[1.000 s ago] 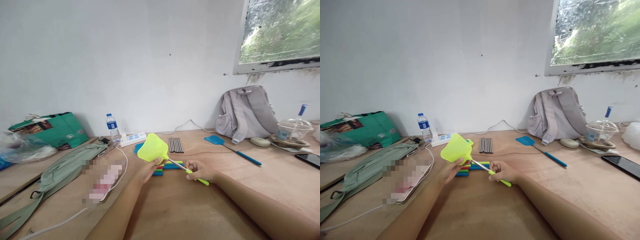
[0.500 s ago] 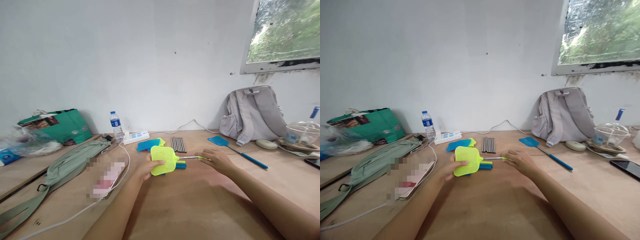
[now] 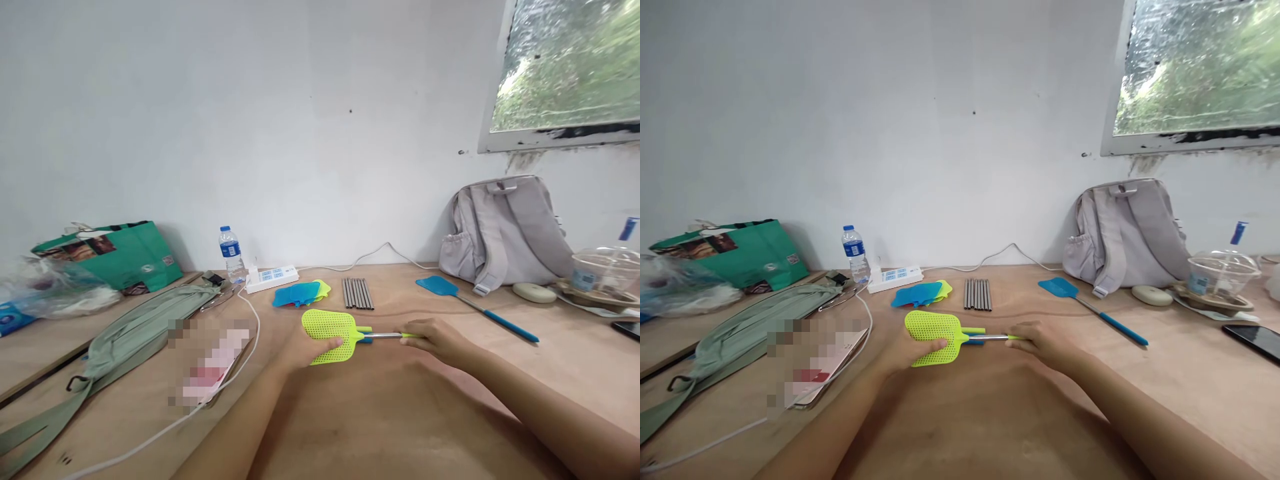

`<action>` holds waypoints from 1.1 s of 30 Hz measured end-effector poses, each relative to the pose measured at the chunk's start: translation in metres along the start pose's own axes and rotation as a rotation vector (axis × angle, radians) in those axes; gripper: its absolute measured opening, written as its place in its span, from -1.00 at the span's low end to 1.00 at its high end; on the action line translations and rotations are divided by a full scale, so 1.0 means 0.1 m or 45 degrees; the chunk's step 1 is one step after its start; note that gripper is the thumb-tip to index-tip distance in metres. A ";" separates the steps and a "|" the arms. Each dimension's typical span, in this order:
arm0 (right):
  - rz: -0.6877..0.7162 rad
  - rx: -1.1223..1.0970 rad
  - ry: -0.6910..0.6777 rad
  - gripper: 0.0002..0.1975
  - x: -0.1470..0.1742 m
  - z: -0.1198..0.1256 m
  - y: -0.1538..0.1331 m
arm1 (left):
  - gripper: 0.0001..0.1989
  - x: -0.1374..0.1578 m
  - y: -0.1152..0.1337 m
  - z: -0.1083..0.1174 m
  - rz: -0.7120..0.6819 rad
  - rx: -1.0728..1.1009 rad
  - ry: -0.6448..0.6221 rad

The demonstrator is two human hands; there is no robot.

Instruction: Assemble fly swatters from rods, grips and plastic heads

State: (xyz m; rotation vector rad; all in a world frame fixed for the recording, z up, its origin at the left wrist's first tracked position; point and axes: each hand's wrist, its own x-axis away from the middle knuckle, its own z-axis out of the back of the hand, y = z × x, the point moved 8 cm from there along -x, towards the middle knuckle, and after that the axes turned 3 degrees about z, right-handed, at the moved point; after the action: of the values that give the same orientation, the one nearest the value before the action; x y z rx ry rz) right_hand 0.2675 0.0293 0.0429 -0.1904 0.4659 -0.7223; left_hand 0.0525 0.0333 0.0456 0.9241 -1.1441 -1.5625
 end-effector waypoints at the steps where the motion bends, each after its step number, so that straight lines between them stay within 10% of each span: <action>1: -0.016 -0.041 -0.036 -0.62 0.01 -0.02 -0.01 | -0.61 0.00 -0.01 -0.01 -0.001 -0.004 -0.015; 19: -0.047 0.177 0.007 -0.69 0.09 0.17 0.01 | -0.63 -0.06 -0.14 -0.08 0.029 0.243 0.084; 26: -0.063 0.243 0.171 -0.76 0.07 0.33 -0.11 | -0.62 -0.16 -0.06 0.32 -0.184 0.800 0.237; 33: -0.482 0.395 0.581 -0.74 0.54 0.90 1.05 | -0.71 -0.18 -0.22 0.86 -0.372 1.078 0.533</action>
State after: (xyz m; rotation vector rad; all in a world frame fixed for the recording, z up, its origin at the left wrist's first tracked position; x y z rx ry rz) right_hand 0.4076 0.0713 0.0695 0.1900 0.7533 -1.2074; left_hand -0.0286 0.0733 0.0490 1.9435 -1.4094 -0.9796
